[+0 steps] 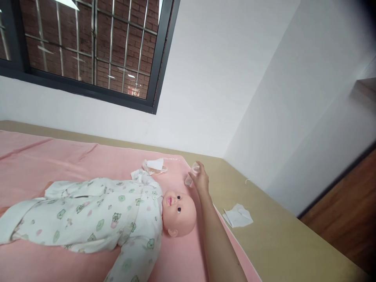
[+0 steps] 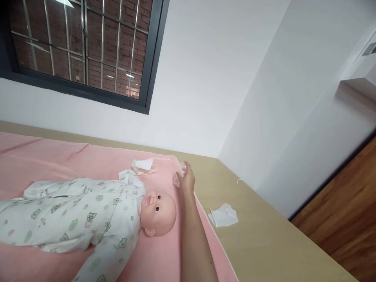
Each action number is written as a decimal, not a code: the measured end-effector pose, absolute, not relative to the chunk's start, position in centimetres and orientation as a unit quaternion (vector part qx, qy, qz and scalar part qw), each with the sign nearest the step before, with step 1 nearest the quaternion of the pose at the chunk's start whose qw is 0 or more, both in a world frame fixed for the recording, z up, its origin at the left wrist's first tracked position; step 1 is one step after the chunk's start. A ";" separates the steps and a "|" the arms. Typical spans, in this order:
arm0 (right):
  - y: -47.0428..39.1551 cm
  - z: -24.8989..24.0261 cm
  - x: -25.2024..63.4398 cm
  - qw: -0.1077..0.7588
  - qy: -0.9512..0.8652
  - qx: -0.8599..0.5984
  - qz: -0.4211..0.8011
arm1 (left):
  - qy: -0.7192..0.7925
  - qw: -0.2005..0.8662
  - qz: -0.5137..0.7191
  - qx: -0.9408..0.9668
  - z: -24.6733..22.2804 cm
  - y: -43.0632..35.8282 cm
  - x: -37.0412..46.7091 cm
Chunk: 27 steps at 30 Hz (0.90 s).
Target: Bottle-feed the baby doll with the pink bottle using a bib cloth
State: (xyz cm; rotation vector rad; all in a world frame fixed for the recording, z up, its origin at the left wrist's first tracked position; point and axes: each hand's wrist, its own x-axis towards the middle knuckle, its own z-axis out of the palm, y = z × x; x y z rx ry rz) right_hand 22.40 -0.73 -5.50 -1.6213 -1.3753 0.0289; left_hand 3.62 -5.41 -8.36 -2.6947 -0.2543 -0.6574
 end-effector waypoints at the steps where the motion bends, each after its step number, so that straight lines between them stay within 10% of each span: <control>1: -0.7 -5.5 22.5 0.487 -0.563 -0.667 0.014 | -0.092 0.159 -0.236 -0.954 -8.5 -5.1 3.5; 17: -0.4 -5.8 22.7 0.491 -0.564 -0.664 0.003 | -0.124 -0.232 -0.254 -0.931 -11.1 -6.5 4.2; 27: -0.2 -5.7 22.9 0.488 -0.563 -0.668 0.001 | -0.092 -0.229 -0.250 -0.936 -11.4 -4.7 5.9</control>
